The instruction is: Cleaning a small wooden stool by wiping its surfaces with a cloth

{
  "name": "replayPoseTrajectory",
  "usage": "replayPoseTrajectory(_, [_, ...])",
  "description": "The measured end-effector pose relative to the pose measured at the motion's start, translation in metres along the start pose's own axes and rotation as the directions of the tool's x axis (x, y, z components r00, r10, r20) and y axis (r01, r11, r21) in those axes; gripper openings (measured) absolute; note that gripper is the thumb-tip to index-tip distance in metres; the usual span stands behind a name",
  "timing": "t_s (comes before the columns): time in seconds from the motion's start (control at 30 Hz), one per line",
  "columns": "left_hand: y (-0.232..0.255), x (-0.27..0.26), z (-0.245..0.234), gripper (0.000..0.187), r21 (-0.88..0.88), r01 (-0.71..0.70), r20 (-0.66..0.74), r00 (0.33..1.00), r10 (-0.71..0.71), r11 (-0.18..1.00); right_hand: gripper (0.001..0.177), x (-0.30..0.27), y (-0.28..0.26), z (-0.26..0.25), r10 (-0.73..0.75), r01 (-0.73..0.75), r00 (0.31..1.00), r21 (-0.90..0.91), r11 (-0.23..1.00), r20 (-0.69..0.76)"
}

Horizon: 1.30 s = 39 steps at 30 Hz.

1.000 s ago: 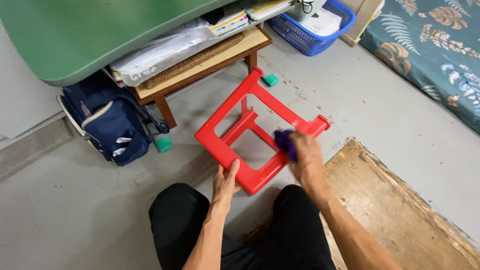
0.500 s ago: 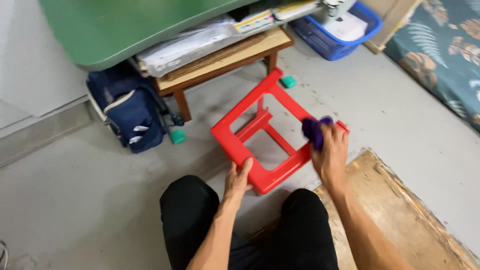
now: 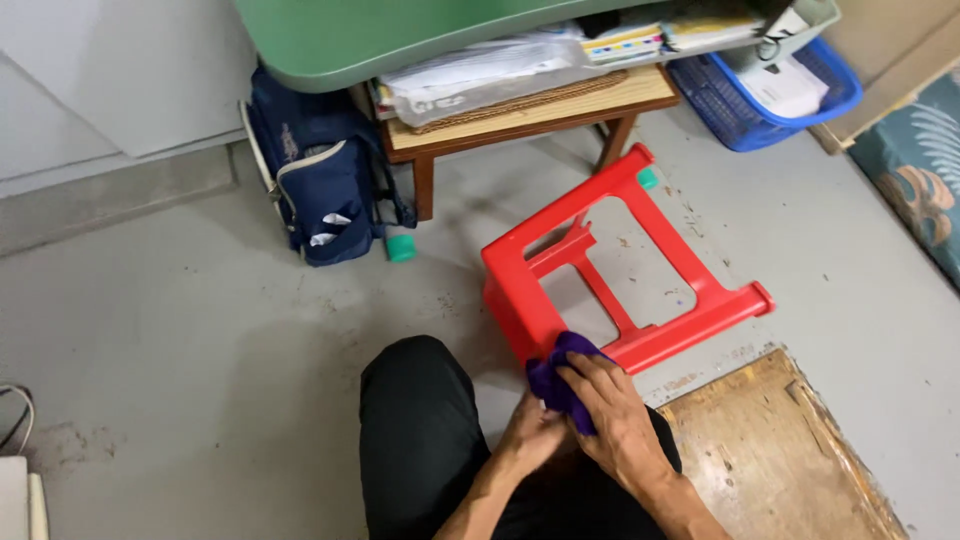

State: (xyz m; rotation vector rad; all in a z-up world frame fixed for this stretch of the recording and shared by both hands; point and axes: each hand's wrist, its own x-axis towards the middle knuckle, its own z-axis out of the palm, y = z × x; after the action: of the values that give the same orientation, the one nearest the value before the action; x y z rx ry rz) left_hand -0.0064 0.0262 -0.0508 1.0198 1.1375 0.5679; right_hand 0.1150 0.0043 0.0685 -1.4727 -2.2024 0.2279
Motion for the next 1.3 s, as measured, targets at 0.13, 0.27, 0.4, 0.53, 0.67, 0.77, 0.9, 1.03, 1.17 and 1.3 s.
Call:
replayPoseTrajectory(0.13, [0.019,-0.009,-0.004,0.064,0.125,-0.109,-0.072,0.990,0.118,0.986,0.055,0.030,0.004,0.007,-0.088,0.082,0.993,0.086,0.993,0.074])
replayPoseTrajectory(0.27, [0.042,-0.024,-0.003,0.079,0.310,-0.234,-0.132,0.949,0.285,0.922,0.053,0.078,0.011,0.014,-0.133,0.108,0.983,0.189,0.976,0.123])
replayPoseTrajectory(0.4, [0.053,-0.023,-0.002,0.076,0.336,-0.232,-0.184,0.934,0.305,0.913,0.032,0.142,0.018,0.041,-0.206,0.183,0.976,0.241,0.953,0.073])
replayPoseTrajectory(0.53, [0.080,-0.018,-0.005,0.070,0.298,0.073,-0.227,0.974,-0.004,0.952,0.050,0.179,0.039,0.074,-0.290,0.285,0.955,0.078,0.955,0.063])
replayPoseTrajectory(0.67, [0.079,-0.006,0.003,0.061,-0.098,0.247,-0.187,0.947,-0.262,0.964,0.057,0.186,0.065,0.065,-0.254,0.255,0.967,-0.064,0.965,0.023])
replayPoseTrajectory(0.77, [0.114,-0.009,0.002,0.063,-0.106,0.343,-0.152,0.922,-0.356,0.933,0.045,0.191,0.097,0.053,-0.138,0.138,0.990,-0.013,0.990,-0.039])
replayPoseTrajectory(0.9, [0.085,0.010,0.013,0.067,-0.065,0.262,-0.219,0.938,-0.270,0.963,0.050,0.195,0.132,0.053,0.016,-0.018,0.999,-0.054,0.998,-0.043])
replayPoseTrajectory(1.03, [0.098,0.014,0.010,0.088,0.051,0.199,-0.186,0.965,-0.187,0.979,0.046,0.189,0.115,0.043,-0.055,0.073,0.983,0.099,0.992,-0.174])
replayPoseTrajectory(1.17, [0.184,0.024,0.011,0.123,0.143,0.199,-0.193,0.966,-0.170,0.970,0.073,0.184,0.110,0.036,-0.129,0.129,0.992,-0.014,0.992,0.002])
replayPoseTrajectory(1.3, [0.115,0.075,0.033,0.109,0.206,-0.273,-0.325,0.887,0.329,0.940,0.065,0.182,0.142,0.026,-0.067,0.068,0.994,-0.006,0.998,0.086])
